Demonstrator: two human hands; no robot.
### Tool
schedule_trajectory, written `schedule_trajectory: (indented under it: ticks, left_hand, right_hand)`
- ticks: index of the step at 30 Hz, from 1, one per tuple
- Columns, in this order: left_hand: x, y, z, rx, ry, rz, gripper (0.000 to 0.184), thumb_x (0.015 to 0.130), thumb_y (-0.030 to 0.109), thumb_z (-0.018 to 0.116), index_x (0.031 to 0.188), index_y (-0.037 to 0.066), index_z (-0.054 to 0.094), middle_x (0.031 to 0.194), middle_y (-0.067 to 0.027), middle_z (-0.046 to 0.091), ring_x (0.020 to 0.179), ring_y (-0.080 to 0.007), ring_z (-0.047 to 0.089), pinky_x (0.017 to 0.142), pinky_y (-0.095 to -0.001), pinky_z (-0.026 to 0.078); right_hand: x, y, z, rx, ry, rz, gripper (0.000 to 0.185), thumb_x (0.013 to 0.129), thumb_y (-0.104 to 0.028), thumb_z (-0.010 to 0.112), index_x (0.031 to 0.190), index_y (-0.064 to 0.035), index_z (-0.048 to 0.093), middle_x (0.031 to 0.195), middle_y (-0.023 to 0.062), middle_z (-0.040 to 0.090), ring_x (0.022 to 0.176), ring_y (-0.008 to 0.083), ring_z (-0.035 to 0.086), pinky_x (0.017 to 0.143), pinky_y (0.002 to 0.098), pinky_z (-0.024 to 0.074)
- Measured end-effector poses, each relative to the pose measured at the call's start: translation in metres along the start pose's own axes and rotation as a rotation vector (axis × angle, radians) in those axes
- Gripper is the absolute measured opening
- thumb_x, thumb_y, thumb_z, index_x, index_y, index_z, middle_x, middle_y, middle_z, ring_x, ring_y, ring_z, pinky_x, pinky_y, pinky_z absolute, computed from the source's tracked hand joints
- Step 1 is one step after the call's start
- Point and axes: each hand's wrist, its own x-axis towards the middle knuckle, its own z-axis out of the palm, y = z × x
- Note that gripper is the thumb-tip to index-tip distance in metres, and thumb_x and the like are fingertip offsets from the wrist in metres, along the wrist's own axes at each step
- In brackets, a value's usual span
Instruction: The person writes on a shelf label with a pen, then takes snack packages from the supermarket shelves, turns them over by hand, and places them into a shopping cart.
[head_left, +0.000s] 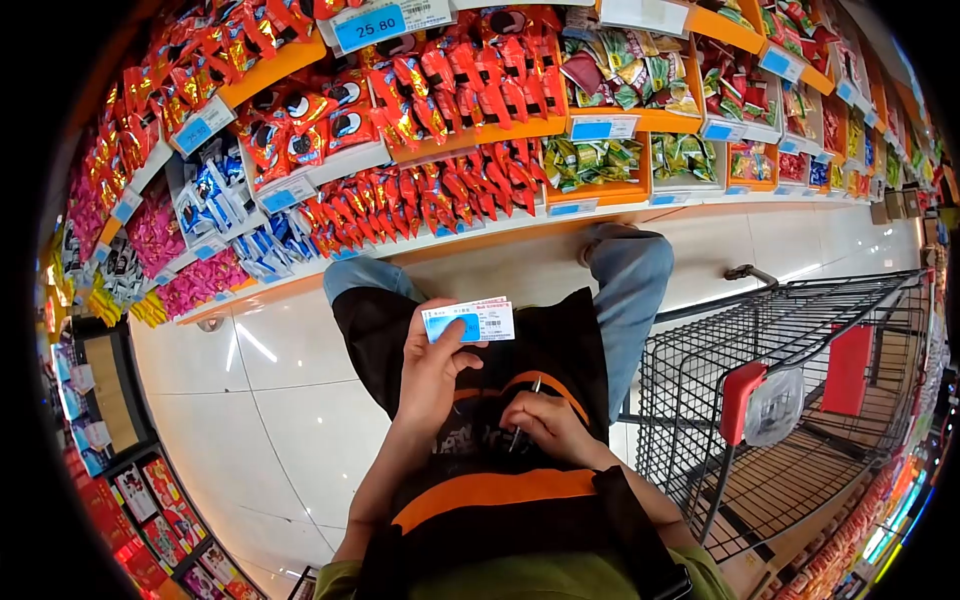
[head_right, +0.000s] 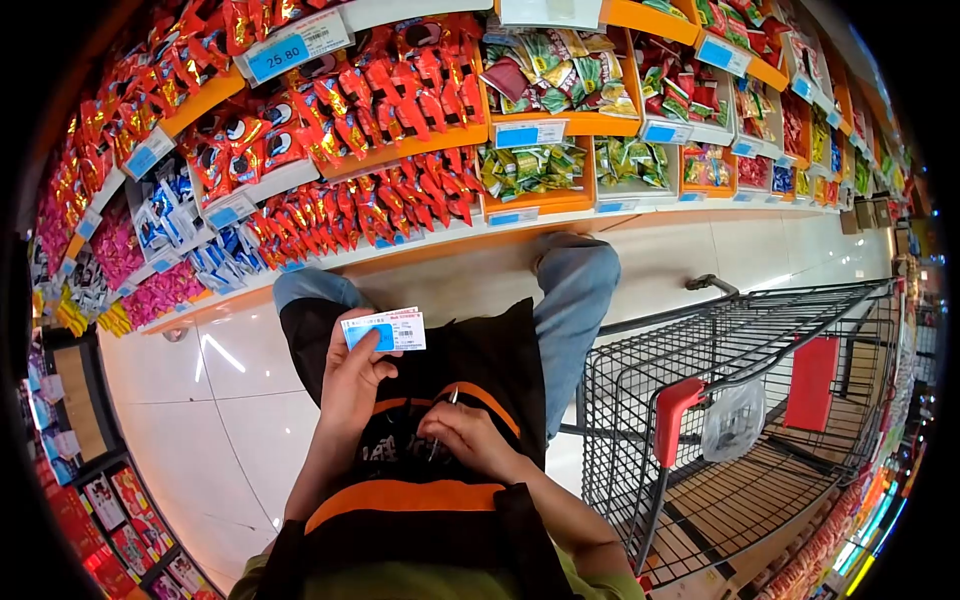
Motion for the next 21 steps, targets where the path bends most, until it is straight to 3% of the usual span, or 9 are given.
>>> schedule_trajectory:
  ticks: [3,7,10,14,15,18,19,20,21]
  left_hand:
    - [-0.004,0.004,0.004,0.074,-0.002,0.025,0.022,0.094,0.007,0.054,0.114,0.008,0.047,0.098,-0.0098,0.063,0.081,-0.0185,0.066,0.057,-0.0251,0.053]
    - [-0.008,0.007,0.007,0.177,-0.008,0.070,0.018,0.095,0.007,0.052,0.111,0.007,0.045,0.095,-0.0117,0.064,0.076,-0.0209,0.068,0.052,-0.0252,0.053]
    - [-0.013,0.011,0.011,0.216,-0.005,0.112,0.021,0.095,0.008,0.051,0.115,0.005,0.045,0.096,-0.0128,0.064,0.077,-0.0224,0.069,0.054,-0.0262,0.055]
    - [-0.015,0.014,0.014,0.265,-0.021,0.115,0.026,0.095,0.010,0.052,0.119,0.002,0.048,0.100,-0.0137,0.064,0.080,-0.0237,0.069,0.059,-0.0274,0.057]
    - [-0.016,0.016,0.016,0.273,-0.029,0.104,0.026,0.096,0.011,0.052,0.120,0.001,0.049,0.101,-0.0138,0.064,0.081,-0.0239,0.069,0.060,-0.0277,0.057]
    - [-0.021,0.020,0.021,0.276,-0.070,0.072,0.027,0.096,0.011,0.051,0.120,-0.001,0.051,0.103,-0.0136,0.064,0.084,-0.0239,0.068,0.062,-0.0280,0.058]
    - [-0.021,0.022,0.023,0.273,-0.088,0.064,0.027,0.096,0.011,0.051,0.120,-0.001,0.051,0.103,-0.0134,0.064,0.086,-0.0237,0.068,0.063,-0.0280,0.058]
    - [-0.022,0.023,0.025,0.272,-0.108,0.068,0.026,0.096,0.010,0.051,0.120,-0.001,0.051,0.102,-0.0127,0.064,0.085,-0.0215,0.067,0.065,-0.0273,0.057]
    - [-0.022,0.024,0.026,0.270,-0.126,0.073,0.026,0.096,0.008,0.051,0.120,-0.001,0.051,0.100,-0.0120,0.064,0.084,-0.0193,0.067,0.066,-0.0267,0.056]
  right_hand:
    - [-0.004,0.001,-0.004,0.019,-0.183,-0.055,0.009,0.088,-0.004,0.060,0.097,-0.0039,0.060,0.092,0.0077,0.061,0.086,0.0223,0.061,0.076,0.0312,0.0488]
    - [0.002,-0.016,-0.024,-0.009,-0.405,-0.038,0.042,0.081,-0.001,0.067,0.119,-0.0094,0.049,0.106,0.0095,0.057,0.098,0.0285,0.058,0.084,0.0352,0.0473]
    - [0.004,-0.025,-0.043,-0.216,-0.372,-0.017,0.043,0.079,0.001,0.068,0.115,-0.0095,0.049,0.107,0.0112,0.056,0.097,0.0302,0.058,0.084,0.0365,0.0478]
    - [0.021,-0.019,-0.048,-0.431,0.182,-0.240,0.033,0.069,-0.002,0.078,0.080,-0.0078,0.048,0.074,0.0046,0.054,0.069,0.0189,0.056,0.059,0.0277,0.0440]
    - [0.024,-0.022,-0.055,-0.472,0.178,-0.320,0.037,0.078,-0.028,0.075,0.080,-0.0078,0.044,0.071,0.0055,0.051,0.065,0.0161,0.052,0.056,0.0248,0.0394]
    - [0.039,-0.041,-0.035,0.154,0.245,-0.372,0.051,0.082,-0.052,0.062,0.087,-0.0044,0.047,0.073,0.0057,0.051,0.060,0.0160,0.053,0.054,0.0288,0.0408]
    - [0.039,-0.048,-0.027,0.193,0.280,-0.277,0.067,0.084,-0.067,0.042,0.095,-0.0018,0.044,0.076,0.0056,0.051,0.066,0.0128,0.053,0.059,0.0269,0.0428]
    - [0.044,-0.049,-0.023,0.318,0.253,-0.264,0.075,0.081,-0.072,0.034,0.102,-0.0007,0.041,0.084,0.0071,0.052,0.070,0.0119,0.053,0.066,0.0268,0.0462]
    - [0.050,-0.051,-0.017,0.440,0.265,-0.309,0.066,0.086,-0.064,0.041,0.103,-0.0006,0.041,0.087,0.0078,0.052,0.071,0.0122,0.053,0.070,0.0275,0.0470]
